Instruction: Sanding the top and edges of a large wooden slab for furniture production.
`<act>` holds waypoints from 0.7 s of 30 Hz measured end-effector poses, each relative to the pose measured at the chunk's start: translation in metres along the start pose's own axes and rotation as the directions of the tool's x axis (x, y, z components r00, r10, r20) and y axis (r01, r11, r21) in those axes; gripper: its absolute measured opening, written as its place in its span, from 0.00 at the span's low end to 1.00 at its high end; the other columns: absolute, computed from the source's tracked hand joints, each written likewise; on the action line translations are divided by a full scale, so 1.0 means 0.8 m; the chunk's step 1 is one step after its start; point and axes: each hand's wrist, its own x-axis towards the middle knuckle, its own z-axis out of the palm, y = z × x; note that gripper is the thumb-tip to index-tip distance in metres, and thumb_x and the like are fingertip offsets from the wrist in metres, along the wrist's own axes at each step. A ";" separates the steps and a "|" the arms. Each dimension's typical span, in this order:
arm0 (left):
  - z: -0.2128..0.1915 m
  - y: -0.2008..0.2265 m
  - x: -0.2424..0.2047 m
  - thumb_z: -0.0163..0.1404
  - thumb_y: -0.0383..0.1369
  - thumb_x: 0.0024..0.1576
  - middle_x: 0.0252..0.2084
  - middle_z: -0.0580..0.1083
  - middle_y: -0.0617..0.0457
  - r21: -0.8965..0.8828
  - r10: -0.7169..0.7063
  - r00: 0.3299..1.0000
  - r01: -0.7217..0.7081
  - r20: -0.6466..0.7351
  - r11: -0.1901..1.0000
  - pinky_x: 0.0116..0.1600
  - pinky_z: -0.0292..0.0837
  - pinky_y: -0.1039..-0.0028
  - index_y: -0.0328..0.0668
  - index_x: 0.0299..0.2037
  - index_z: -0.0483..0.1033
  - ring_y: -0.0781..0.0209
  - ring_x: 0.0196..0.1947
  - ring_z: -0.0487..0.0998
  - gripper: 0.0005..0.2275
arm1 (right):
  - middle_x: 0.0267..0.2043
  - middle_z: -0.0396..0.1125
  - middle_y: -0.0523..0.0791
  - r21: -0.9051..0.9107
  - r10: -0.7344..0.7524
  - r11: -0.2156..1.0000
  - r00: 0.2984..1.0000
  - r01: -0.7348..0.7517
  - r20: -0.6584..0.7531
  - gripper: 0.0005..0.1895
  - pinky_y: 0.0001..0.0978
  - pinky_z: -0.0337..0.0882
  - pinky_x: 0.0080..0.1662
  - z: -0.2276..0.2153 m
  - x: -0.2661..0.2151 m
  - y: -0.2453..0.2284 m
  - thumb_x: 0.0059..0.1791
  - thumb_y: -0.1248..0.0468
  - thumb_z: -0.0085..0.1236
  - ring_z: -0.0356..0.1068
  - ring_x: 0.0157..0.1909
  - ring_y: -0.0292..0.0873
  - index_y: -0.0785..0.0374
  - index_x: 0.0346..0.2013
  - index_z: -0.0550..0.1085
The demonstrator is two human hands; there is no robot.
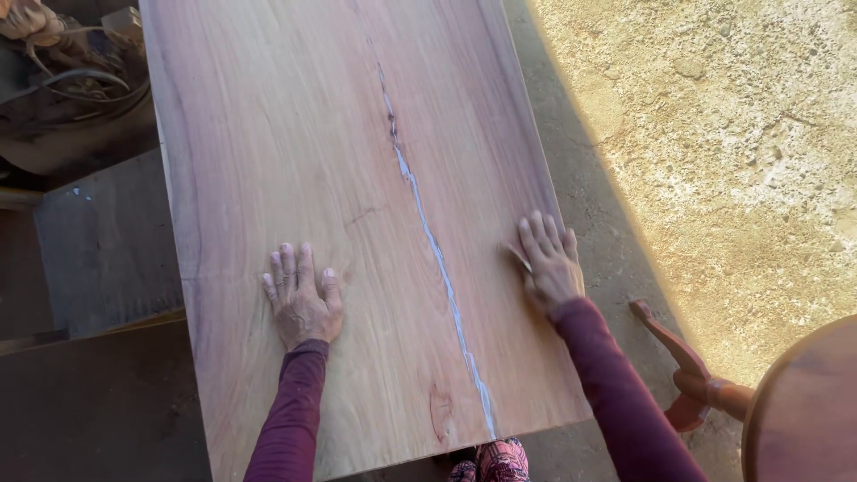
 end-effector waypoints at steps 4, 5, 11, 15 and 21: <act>0.003 -0.007 -0.007 0.41 0.44 0.64 0.77 0.56 0.40 -0.018 0.014 1.000 -0.015 -0.014 1.000 0.77 0.37 0.50 0.42 0.73 0.60 0.44 0.78 0.49 0.27 | 0.79 0.41 0.50 0.026 0.015 1.000 1.000 -0.015 0.010 0.45 0.56 0.38 0.74 -0.002 0.011 0.007 0.43 0.70 0.52 0.37 0.80 0.52 0.57 0.75 0.50; 0.004 -0.009 -0.006 0.41 0.43 0.65 0.77 0.56 0.40 -0.024 0.017 1.000 -0.018 -0.017 1.000 0.78 0.37 0.51 0.42 0.73 0.60 0.44 0.78 0.50 0.27 | 0.80 0.41 0.50 0.012 0.019 1.000 1.000 -0.019 -0.003 0.45 0.55 0.38 0.74 -0.008 -0.012 0.001 0.43 0.71 0.50 0.37 0.81 0.52 0.57 0.76 0.50; 0.005 -0.007 -0.006 0.41 0.42 0.64 0.76 0.56 0.40 -0.050 -0.010 1.000 0.009 -0.007 0.999 0.78 0.37 0.52 0.41 0.73 0.61 0.44 0.78 0.50 0.26 | 0.77 0.47 0.49 0.042 0.098 0.995 0.993 -0.096 -0.063 0.37 0.53 0.40 0.73 0.004 -0.238 -0.022 0.48 0.65 0.49 0.42 0.79 0.51 0.57 0.73 0.55; 0.012 -0.009 -0.004 0.40 0.41 0.64 0.77 0.55 0.38 -0.020 -0.013 1.000 0.013 0.000 1.000 0.78 0.36 0.51 0.40 0.73 0.60 0.43 0.78 0.49 0.26 | 0.77 0.46 0.50 0.004 0.121 0.993 0.991 -0.121 -0.056 0.38 0.53 0.39 0.74 0.029 -0.251 -0.010 0.47 0.67 0.47 0.41 0.79 0.50 0.56 0.73 0.54; 0.008 -0.004 0.000 0.39 0.40 0.65 0.77 0.54 0.39 0.000 -0.019 1.000 0.019 0.015 1.000 0.78 0.36 0.52 0.40 0.73 0.59 0.43 0.78 0.48 0.26 | 0.79 0.42 0.54 0.109 0.029 0.994 0.997 -0.021 -0.069 0.38 0.55 0.38 0.74 0.008 -0.002 0.024 0.50 0.66 0.50 0.37 0.80 0.54 0.59 0.75 0.53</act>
